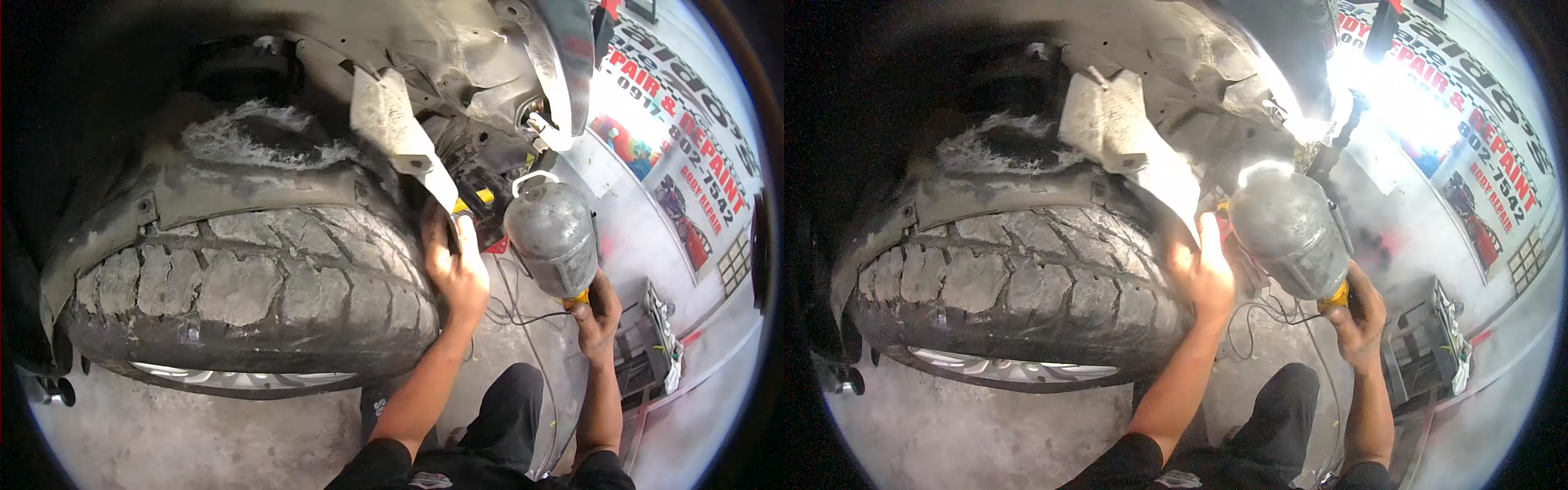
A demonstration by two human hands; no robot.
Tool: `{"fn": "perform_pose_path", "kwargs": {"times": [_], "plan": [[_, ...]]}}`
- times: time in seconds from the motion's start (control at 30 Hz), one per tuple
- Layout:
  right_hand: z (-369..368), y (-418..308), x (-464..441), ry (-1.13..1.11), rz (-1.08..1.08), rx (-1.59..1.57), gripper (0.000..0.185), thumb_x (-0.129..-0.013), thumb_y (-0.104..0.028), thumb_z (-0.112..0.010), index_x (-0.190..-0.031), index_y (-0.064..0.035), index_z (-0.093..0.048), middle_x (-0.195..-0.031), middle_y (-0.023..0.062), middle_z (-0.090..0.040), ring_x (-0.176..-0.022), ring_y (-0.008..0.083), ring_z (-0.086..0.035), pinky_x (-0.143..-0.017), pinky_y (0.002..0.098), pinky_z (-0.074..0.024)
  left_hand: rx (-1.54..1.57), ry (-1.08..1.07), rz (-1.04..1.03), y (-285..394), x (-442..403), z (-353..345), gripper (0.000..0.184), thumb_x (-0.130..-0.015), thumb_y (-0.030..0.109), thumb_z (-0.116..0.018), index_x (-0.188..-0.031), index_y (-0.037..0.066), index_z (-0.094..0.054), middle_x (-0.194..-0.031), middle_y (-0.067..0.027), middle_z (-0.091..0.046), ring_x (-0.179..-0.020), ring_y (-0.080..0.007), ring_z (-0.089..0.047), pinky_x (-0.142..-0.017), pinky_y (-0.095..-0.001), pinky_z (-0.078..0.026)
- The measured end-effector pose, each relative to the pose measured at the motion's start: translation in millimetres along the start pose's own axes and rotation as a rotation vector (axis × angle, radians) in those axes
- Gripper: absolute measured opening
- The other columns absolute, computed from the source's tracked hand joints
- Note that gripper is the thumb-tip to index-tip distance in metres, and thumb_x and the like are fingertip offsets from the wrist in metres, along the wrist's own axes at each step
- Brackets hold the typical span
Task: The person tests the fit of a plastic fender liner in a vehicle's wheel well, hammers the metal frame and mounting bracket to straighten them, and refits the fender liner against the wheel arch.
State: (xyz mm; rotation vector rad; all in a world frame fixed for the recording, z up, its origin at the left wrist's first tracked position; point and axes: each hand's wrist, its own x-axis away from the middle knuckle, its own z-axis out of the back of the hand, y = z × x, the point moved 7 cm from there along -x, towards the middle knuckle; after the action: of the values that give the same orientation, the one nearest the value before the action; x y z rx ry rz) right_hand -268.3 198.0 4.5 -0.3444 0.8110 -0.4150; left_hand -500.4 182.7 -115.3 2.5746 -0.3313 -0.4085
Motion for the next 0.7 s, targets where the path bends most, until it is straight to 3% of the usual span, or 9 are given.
{"fn": "perform_pose_path", "kwargs": {"times": [0.17,0.2,0.33,0.43,0.7], "plan": [[7.8,2.7,6.3,-0.022,-0.004,0.017,0.085,-0.092,-0.049,-0.074,-0.141,0.0147,-0.048,-0.117,0.0168,-0.065,-0.107,0.0235,-0.065,-0.092,0.0355,-0.0513,-0.185,0.047,-0.145,-1.7,-2.5,-7.6,0.036,-0.100,0.006,-0.058,-0.134,-0.005,-0.057,-0.142,-0.0269,-0.052,-0.131,-0.0445,-0.050,-0.112,-0.0467,-0.040],[6.9,-4.1,6.6,0.029,-0.016,0.000,0.081,-0.092,-0.048,-0.074,-0.139,0.0144,-0.050,-0.112,0.0152,-0.064,-0.099,0.0216,-0.064,-0.088,0.0338,-0.0513,-0.264,0.062,-0.250,13.5,-1.8,-10.1,0.038,-0.098,0.005,-0.060,-0.134,-0.004,-0.058,-0.143,-0.0279,-0.050,-0.132,-0.0445,-0.049,-0.113,-0.0473,-0.039],[9.1,-11.9,5.9,0.056,0.024,0.078,0.076,-0.091,-0.050,-0.074,-0.130,0.0131,-0.055,-0.100,0.0098,-0.064,-0.084,0.0171,-0.061,-0.075,0.0290,-0.0485,-0.312,-0.022,-0.191,3.5,-4.4,-17.4,0.045,-0.091,0.001,-0.063,-0.136,-0.003,-0.058,-0.146,-0.0271,-0.047,-0.138,-0.0466,-0.042,-0.117,-0.0525,-0.034],[10.4,-10.4,6.4,0.031,-0.002,0.062,0.074,-0.091,-0.050,-0.075,-0.128,0.0121,-0.057,-0.093,0.0080,-0.064,-0.082,0.0159,-0.061,-0.072,0.0284,-0.0471,-0.298,-0.045,-0.250,-3.3,-3.1,-18.8,0.046,-0.090,0.000,-0.064,-0.135,-0.004,-0.057,-0.146,-0.0269,-0.047,-0.138,-0.0466,-0.041,-0.117,-0.0527,-0.034],[8.3,-10.1,10.2,0.043,-0.014,0.058,0.075,-0.091,-0.050,-0.074,-0.128,0.0123,-0.056,-0.093,0.0085,-0.063,-0.082,0.0156,-0.061,-0.071,0.0294,-0.0476,-0.277,-0.092,-0.301,-9.4,-2.3,-24.7,0.045,-0.090,0.001,-0.064,-0.134,-0.005,-0.057,-0.146,-0.0274,-0.047,-0.137,-0.0466,-0.042,-0.116,-0.0528,-0.035]]}}
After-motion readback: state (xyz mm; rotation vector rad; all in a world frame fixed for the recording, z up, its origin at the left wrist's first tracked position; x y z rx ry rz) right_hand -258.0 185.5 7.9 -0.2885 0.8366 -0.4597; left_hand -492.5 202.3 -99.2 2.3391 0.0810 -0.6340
